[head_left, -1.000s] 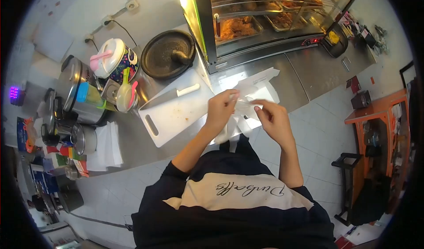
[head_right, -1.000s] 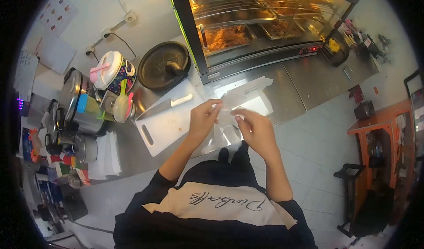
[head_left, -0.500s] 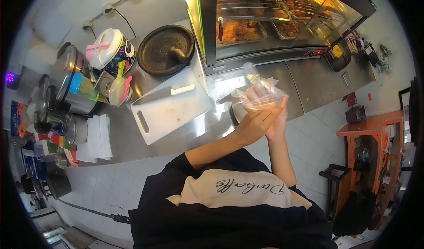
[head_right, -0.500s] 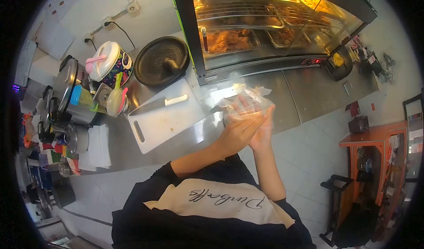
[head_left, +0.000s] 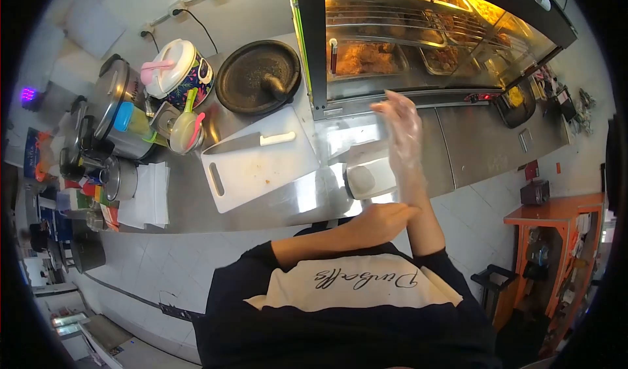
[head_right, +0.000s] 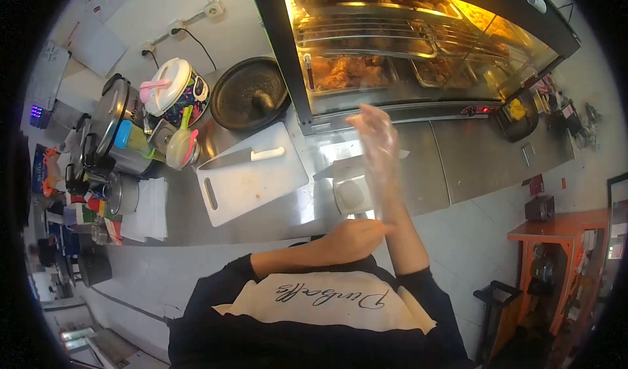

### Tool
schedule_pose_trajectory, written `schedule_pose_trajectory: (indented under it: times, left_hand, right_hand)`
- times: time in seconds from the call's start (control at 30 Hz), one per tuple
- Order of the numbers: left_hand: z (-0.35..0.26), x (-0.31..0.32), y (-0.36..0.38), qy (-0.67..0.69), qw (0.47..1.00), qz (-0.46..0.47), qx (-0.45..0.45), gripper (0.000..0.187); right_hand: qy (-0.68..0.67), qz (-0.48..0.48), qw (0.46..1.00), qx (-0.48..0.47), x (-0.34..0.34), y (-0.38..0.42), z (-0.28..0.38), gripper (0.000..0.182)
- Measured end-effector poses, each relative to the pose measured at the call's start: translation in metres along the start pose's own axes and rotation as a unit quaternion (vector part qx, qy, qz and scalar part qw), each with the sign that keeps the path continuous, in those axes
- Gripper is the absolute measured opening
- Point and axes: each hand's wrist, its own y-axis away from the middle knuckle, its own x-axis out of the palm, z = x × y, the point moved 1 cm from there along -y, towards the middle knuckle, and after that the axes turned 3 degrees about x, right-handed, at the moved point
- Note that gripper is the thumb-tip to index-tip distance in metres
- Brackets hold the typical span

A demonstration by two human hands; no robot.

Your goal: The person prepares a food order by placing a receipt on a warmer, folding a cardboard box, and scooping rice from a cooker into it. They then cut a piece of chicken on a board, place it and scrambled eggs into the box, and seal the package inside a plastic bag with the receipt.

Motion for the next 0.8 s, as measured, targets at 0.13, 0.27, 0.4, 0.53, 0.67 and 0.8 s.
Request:
schedule_pose_trajectory:
  times: [0.13, 0.27, 0.4, 0.53, 0.67, 0.8]
  left_hand:
    - [0.007, -0.012, 0.007, -0.001, 0.989, -0.002, -0.147, 0.031]
    - [0.013, -0.006, 0.022, -0.003, 0.979, -0.030, -0.199, 0.025]
    - [0.031, 0.001, 0.031, -0.028, 0.969, -0.082, -0.231, 0.023]
    - [0.046, 0.010, 0.037, -0.018, 0.950, -0.089, -0.298, 0.019]
    - [0.069, 0.015, 0.059, 0.010, 0.928, -0.147, -0.342, 0.021]
    - [0.087, 0.016, 0.079, 0.033, 0.896, -0.211, -0.388, 0.018]
  right_hand:
    - [0.272, 0.010, 0.941, -0.203, 0.050, -0.058, 0.015, 0.020]
    - [0.399, 0.037, 0.860, -0.316, 0.068, -0.097, 0.009, 0.019]
    - [0.453, -0.004, 0.831, -0.322, 0.066, -0.107, 0.010, 0.019]
    - [0.406, -0.037, 0.879, -0.250, 0.020, -0.105, 0.008, 0.021]
    - [0.269, -0.121, 0.935, -0.197, -0.042, -0.120, -0.008, 0.018]
    - [0.385, -0.227, 0.853, -0.269, -0.091, -0.132, -0.007, 0.019]
